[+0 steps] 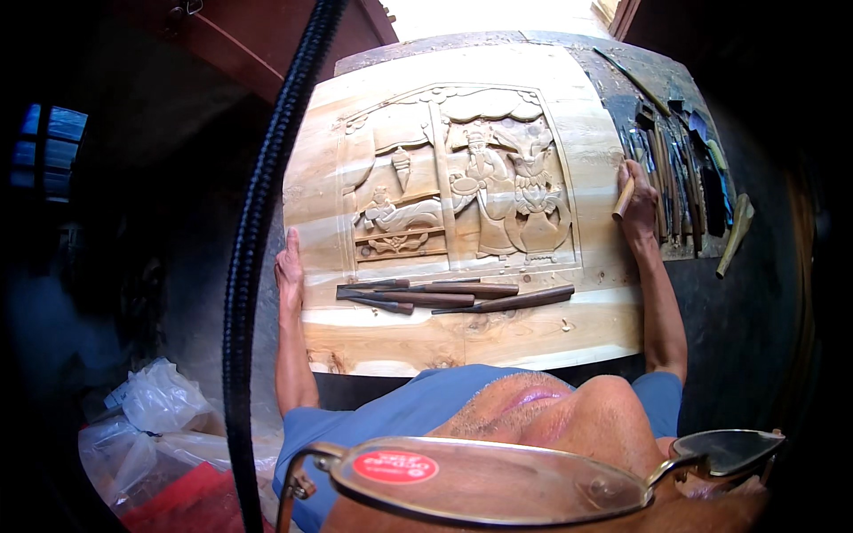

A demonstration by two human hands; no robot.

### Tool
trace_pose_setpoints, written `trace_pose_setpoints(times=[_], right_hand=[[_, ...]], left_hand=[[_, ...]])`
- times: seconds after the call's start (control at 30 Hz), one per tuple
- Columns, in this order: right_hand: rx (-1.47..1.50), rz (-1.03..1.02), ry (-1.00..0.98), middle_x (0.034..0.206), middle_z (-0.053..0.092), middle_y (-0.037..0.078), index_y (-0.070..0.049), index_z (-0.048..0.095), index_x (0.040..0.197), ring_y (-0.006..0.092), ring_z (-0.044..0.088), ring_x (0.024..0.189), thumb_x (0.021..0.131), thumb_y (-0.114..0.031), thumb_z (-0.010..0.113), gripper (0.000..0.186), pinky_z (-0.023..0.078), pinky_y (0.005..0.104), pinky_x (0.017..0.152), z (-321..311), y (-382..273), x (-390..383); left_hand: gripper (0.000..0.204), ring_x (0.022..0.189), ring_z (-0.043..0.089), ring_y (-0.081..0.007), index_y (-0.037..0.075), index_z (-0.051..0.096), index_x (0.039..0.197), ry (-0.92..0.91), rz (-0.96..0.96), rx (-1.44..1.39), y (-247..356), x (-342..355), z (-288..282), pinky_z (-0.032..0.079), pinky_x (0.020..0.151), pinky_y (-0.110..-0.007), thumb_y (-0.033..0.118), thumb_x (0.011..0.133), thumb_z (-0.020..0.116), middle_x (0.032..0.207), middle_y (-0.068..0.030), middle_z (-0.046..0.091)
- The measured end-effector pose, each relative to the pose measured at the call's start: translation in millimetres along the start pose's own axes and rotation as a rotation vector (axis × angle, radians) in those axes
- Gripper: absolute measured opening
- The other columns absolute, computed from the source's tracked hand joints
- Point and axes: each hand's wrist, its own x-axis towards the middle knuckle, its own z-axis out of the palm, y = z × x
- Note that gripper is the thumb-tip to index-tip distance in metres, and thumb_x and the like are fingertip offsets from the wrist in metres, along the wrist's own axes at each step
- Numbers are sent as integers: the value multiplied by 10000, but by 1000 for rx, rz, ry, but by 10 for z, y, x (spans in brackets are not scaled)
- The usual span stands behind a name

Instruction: The person carves a wooden board using various chisels, holding the tools with both hands to remove thin layers of wood and refine the details of a relief scene.

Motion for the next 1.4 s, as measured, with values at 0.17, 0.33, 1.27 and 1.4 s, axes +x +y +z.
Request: trace_pose_setpoints(times=[0.17, 0.33, 1.27, 1.4], right_hand=[[29, -40, 47, 866, 720, 259, -108, 680, 1212, 455, 764, 836, 1132, -255, 608, 182, 571, 506, 638, 0, 26, 12], [41, -80, 89, 863, 722, 255, -101, 687, 1172, 449, 766, 823, 1126, -248, 622, 167, 573, 503, 640, -35, -34, 67], [-164, -62, 87, 818, 745, 199, -151, 712, 1169, 391, 775, 734, 1112, -217, 639, 114, 585, 468, 615, -121, -98, 37], [-239, -114, 53, 834, 767, 184, -145, 713, 1179, 360, 783, 714, 1124, -239, 623, 141, 586, 459, 583, -238, -63, 3]], left_hand=[[983, 1060, 719, -347, -115, 773, 1138, -3, 1, -39, 87, -76, 87, 519, 988, -440, 792, 1073, 397, 1117, -295, 780], [991, 1114, 727, -359, -124, 761, 1181, -38, 37, -90, 56, -58, 3, 522, 1003, -424, 791, 1074, 395, 1151, -297, 780], [765, 1611, 377, -406, 18, 523, 1611, 10, 988, 404, 617, -658, 427, 256, 1332, -526, 609, 1138, 415, 1683, -228, 481], [751, 1608, 380, -413, 21, 574, 1576, -57, 981, 337, 590, -646, 490, 236, 1337, -521, 610, 1139, 411, 1684, -234, 478]])
